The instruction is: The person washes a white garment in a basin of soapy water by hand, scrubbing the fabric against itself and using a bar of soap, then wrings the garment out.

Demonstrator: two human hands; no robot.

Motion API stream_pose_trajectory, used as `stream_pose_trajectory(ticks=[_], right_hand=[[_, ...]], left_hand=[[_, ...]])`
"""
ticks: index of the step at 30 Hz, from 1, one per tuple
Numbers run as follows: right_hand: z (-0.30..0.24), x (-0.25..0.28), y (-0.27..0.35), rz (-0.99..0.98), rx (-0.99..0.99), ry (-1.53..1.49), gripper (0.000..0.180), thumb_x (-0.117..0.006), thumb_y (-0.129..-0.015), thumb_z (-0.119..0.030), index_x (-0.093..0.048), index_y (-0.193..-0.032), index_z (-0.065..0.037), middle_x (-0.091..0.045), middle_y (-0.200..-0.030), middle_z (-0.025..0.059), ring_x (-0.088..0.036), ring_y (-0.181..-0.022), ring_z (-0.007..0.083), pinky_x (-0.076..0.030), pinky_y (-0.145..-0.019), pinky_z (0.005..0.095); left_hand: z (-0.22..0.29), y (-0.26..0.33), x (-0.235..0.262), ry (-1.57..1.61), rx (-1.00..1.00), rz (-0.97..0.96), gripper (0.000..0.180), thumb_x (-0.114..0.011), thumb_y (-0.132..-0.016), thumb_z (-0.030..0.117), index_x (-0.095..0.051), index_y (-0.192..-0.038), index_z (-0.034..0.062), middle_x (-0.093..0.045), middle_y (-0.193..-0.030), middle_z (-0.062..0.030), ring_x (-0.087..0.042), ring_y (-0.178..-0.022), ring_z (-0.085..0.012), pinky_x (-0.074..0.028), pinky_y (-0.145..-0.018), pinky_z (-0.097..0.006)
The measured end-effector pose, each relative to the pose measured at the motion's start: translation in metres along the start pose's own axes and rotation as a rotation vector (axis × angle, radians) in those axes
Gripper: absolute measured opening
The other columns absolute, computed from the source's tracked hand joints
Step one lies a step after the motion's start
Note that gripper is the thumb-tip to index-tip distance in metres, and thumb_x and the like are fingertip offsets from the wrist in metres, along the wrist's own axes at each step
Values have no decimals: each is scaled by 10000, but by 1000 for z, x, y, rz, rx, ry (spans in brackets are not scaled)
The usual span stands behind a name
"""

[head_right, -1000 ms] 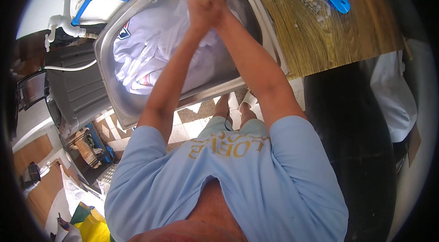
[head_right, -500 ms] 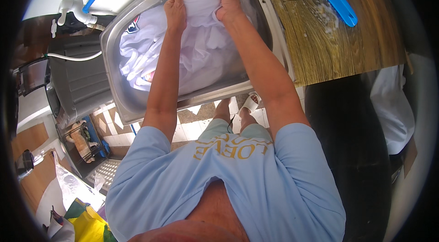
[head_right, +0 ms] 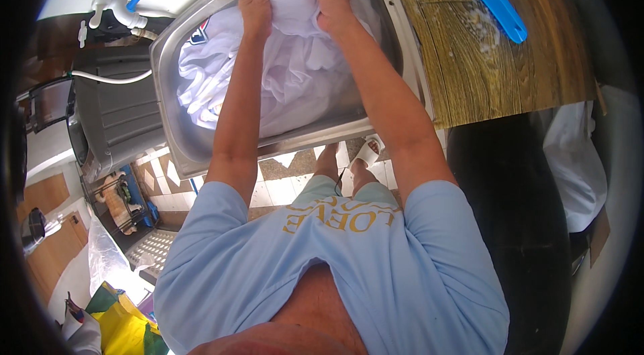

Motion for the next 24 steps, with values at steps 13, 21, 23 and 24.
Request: stream_pose_trajectory(ticks=[13, 21, 23, 24], right_hand=[[9, -13, 23, 38, -88, -185, 437, -512, -877, -516, -531, -977, -91, -565, -975, 47, -552, -863, 191, -483, -782, 333], [23, -16, 21, 74, -207, -321, 482, -510, -883, -494, -470, -1048, -43, -557, -971, 113, -523, -999, 293, -423, -905, 463], [8, 0, 12, 158, -127, -231, 474, -466, -901, -500, -486, -1071, -58, -562, -980, 103, -511, -1022, 269, -416, -912, 431], [9, 7, 9, 197, -104, -190, 473, -444, -910, -503, -495, -1082, -66, -564, -985, 99, -505, -1033, 257, -413, -915, 415]], left_hand=[[22, 6, -83, -778, -588, -182, 114, -617, -750, 227, -669, -797, 137, -640, -722, -108, -629, -686, -293, -497, -611, -385], [26, -14, -63, -799, -178, -232, 177, -610, -760, 259, -673, -828, 109, -635, -708, -100, -614, -753, -334, -466, -734, -426], [32, -2, -85, -650, -366, -241, 187, -611, -761, 272, -677, -849, 121, -645, -739, -94, -611, -763, -348, -464, -740, -429], [29, 7, -87, -587, -450, -238, 192, -612, -761, 278, -679, -859, 127, -650, -754, -91, -609, -768, -355, -463, -744, -430]])
Point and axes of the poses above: each hand's wrist, its own y-axis away from the middle knuckle, its own x-axis out of the back of the hand, z = x × y, the point moved 6 cm from there along -y, towards the middle knuckle
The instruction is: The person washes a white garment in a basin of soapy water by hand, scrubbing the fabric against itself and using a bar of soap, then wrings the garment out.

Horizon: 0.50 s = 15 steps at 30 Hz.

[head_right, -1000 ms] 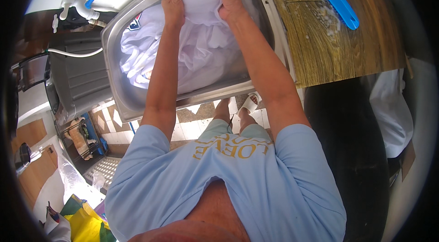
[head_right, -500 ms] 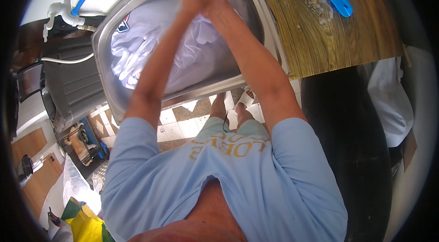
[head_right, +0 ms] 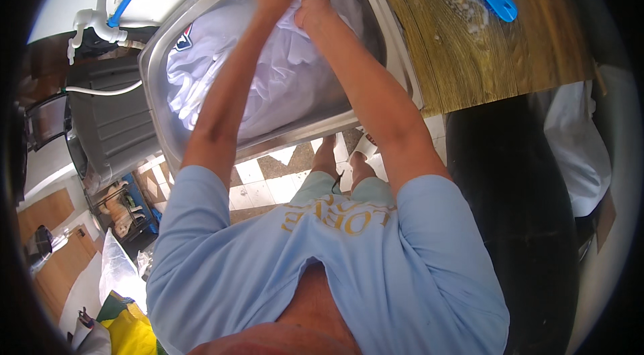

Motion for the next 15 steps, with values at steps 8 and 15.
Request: stream_pose_trajectory(ticks=[8, 15], right_hand=[[19, -11, 5, -38, -71, 72, 477, -322, -935, -535, -515, -940, -99, -553, -923, 58, -535, -877, 213, -451, -780, 341], [5, 13, -35, -531, -33, -103, 472, -339, -929, -538, -491, -915, -92, -546, -908, 61, -554, -761, 212, -482, -690, 354]], left_hand=[[-32, -3, 15, -203, 122, -26, 148, -592, -813, 219, -691, -872, 126, -617, -640, -122, -625, -573, -246, -498, -614, -336], [-4, 3, -5, -169, -109, 103, 138, -586, -817, 173, -653, -757, 69, -568, -578, -157, -593, -542, -289, -471, -557, -368]])
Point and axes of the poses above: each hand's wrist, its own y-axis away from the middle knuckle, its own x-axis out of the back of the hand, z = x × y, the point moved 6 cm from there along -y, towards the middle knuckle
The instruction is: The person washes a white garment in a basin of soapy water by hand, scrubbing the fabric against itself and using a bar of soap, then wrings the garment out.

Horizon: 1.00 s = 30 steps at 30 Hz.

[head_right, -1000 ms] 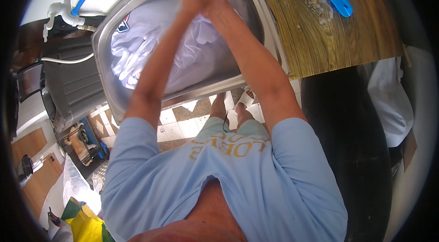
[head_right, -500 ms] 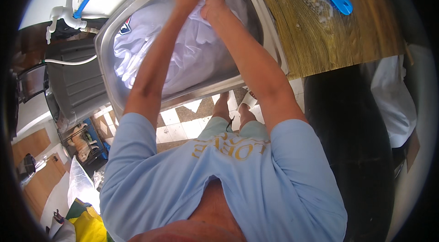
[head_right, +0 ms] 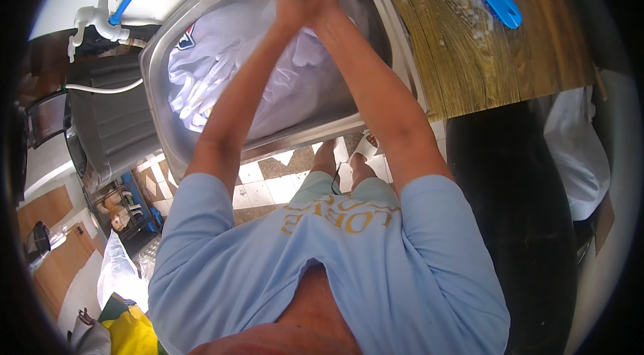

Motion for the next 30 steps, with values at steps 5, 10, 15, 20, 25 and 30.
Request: stream_pose_trajectory(ticks=[5, 10, 15, 20, 25, 30], right_hand=[[0, -29, 33, 482, -53, 185, 447, -390, -918, -529, -469, -963, -91, -548, -960, 75, -558, -779, 222, -498, -721, 383], [-14, -7, 24, 444, -20, 195, 418, -479, -904, -482, -460, -925, -65, -517, -904, 106, -547, -778, 255, -495, -731, 457], [-10, -15, 18, 528, 26, 90, 444, -529, -879, -484, -475, -844, -45, -498, -847, 109, -527, -747, 276, -497, -720, 476], [-3, -8, 14, 584, -18, 109, 443, -507, -887, -493, -488, -843, -52, -506, -820, 88, -525, -719, 249, -498, -699, 442], [-11, 21, 2, -66, -52, 223, 460, -357, -926, -539, -513, -853, -113, -520, -807, 28, -523, -687, 198, -478, -676, 323], [22, -37, 20, 337, -78, 120, 474, -315, -938, -531, -522, -926, -105, -544, -884, 32, -538, -802, 203, -478, -736, 349]], left_hand=[[17, 9, 9, 94, -65, 60, 174, -570, -784, 219, -682, -864, 112, -617, -684, -174, -622, -647, -345, -496, -600, -403], [25, 25, -8, 116, -128, 35, 167, -607, -780, 206, -606, -680, 73, -599, -638, -158, -574, -588, -360, -448, -523, -407], [-54, 7, 18, 519, 462, 2, 461, -644, -843, 274, -417, -498, 69, -324, -454, 24, -277, -443, -68, -235, -400, -282], [-43, 15, 27, 755, 652, 37, 476, -631, -862, 298, -408, -491, 100, -337, -479, 74, -256, -472, -41, -202, -411, -252], [18, 18, 8, 362, 102, 12, 222, -629, -815, 240, -636, -689, 57, -577, -593, -74, -556, -596, -202, -428, -520, -305], [-21, 12, 14, -7, 152, -18, 156, -615, -781, 260, -680, -766, 119, -618, -660, -131, -608, -701, -346, -488, -628, -388]])
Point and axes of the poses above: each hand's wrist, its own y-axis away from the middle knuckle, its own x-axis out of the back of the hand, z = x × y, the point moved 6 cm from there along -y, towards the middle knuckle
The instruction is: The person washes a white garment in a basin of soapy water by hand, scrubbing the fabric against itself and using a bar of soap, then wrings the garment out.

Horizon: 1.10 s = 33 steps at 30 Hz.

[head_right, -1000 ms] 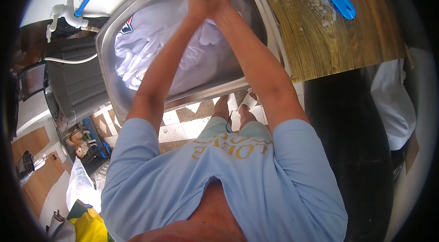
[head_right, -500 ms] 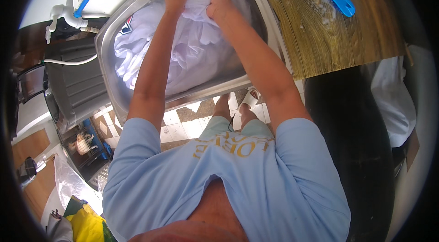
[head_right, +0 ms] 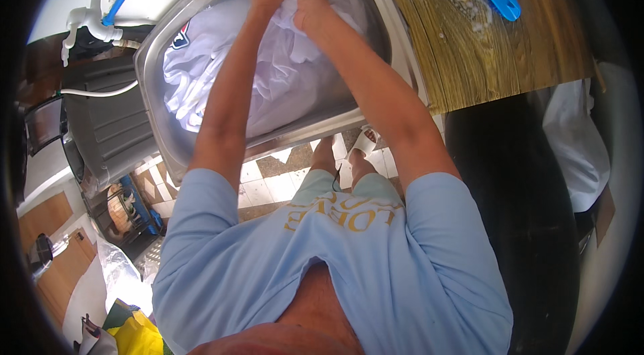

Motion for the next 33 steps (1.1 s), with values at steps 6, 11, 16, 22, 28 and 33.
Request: stream_pose_trajectory(ticks=[6, 11, 16, 22, 28, 33], right_hand=[[-27, 36, -3, 32, 87, -16, 465, -446, -919, -468, -505, -1087, -39, -562, -1017, 75, -562, -908, 242, -479, -791, 400], [-8, -5, 16, 190, -6, 1, 404, -459, -924, -442, -515, -1022, -54, -577, -948, 69, -569, -854, 206, -486, -772, 368], [-33, 37, -11, -205, 89, -28, 369, -389, -957, -423, -518, -841, -97, -520, -711, 1, -517, -686, 150, -448, -651, 312], [-26, 12, -1, 135, 99, 209, 447, -541, -867, -504, -506, -738, -77, -497, -699, 64, -519, -678, 204, -480, -720, 321], [-61, -8, 17, -109, 199, 643, 434, -542, -867, -511, -565, -814, -81, -541, -754, 0, -495, -687, 112, -445, -693, 265], [-48, -26, 23, -414, 159, 888, 378, -541, -888, -448, -603, -870, -75, -551, -791, -49, -473, -719, 41, -399, -671, 219]], left_hand=[[37, -7, -11, 20, -206, 32, 161, -594, -783, 220, -680, -784, 83, -637, -670, -111, -608, -624, -331, -487, -580, -373], [16, 4, 6, 59, -190, 99, 138, -592, -772, 177, -685, -790, 78, -643, -683, -116, -612, -608, -318, -489, -567, -370], [53, 28, -21, 55, -369, 38, 193, -597, -779, 147, -568, -629, 29, -526, -542, -167, -520, -457, -274, -409, -472, -360], [-33, -11, 12, 235, 203, -172, 285, -599, -852, 308, -637, -864, 25, -621, -639, -71, -589, -579, -172, -469, -585, -304], [-27, 32, 58, 776, 524, -654, 327, -607, -873, 347, -658, -940, 31, -644, -908, -17, -563, -843, -87, -438, -770, -246], [-59, 37, 85, 1153, 614, -422, 293, -546, -912, 299, -626, -1000, 32, -649, -972, -51, -594, -906, -144, -454, -835, -297]])
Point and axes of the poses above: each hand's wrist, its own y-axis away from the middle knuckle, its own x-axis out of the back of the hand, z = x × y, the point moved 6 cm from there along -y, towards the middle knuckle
